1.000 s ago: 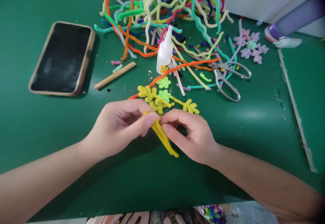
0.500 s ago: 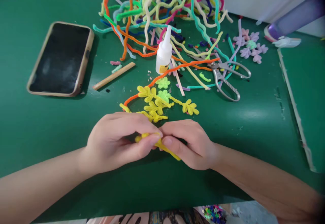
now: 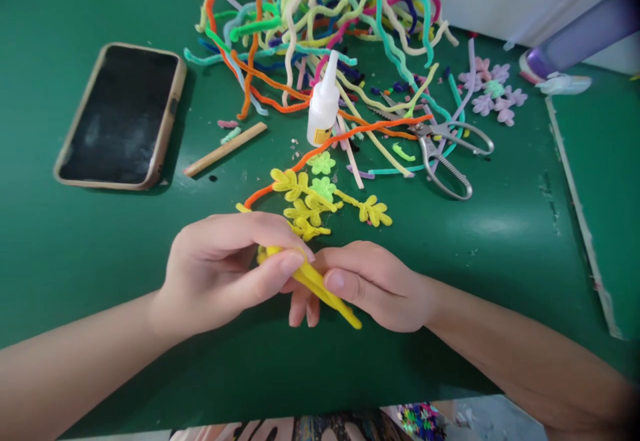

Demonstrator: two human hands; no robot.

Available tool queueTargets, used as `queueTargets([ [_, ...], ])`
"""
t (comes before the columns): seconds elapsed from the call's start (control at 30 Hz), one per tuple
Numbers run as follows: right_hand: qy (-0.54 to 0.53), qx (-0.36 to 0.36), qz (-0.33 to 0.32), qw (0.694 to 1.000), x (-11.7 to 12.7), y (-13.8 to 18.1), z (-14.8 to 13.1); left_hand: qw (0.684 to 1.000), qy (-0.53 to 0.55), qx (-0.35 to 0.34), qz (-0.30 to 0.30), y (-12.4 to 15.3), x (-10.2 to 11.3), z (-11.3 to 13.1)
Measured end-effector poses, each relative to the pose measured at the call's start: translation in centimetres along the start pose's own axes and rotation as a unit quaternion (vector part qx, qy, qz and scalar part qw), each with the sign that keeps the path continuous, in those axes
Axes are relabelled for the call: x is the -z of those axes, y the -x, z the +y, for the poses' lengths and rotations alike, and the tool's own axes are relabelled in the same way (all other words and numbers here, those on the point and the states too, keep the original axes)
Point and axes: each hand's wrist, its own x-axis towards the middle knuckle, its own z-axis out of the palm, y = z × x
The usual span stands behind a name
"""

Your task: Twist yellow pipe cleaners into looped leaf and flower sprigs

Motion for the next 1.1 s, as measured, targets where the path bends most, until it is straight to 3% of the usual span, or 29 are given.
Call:
queueTargets([
  [0.23, -0.006, 0.009, -0.001, 1.0, -0.1, -0.1, -0.1, 0.999, -0.022, -0.015, -0.044, -0.6, 0.2, 0.2],
  [0.43, -0.016, 0.04, 0.05, 0.998, -0.3, -0.1, 0.2, 0.997, -0.055, -0.028, -0.038, -1.0, 0.3, 0.2],
  [0.63, -0.061, 0.028, 0.059, 0.996, -0.2, -0.1, 0.4, 0.997, -0.052, -0.031, -0.044, -1.0, 0.3, -0.1],
  [1.1, 0.008, 0.044, 0.102, 0.994, -0.3, -0.3, 0.2, 0.995, -0.078, -0.021, -0.058, -0.8, 0.4, -0.2],
])
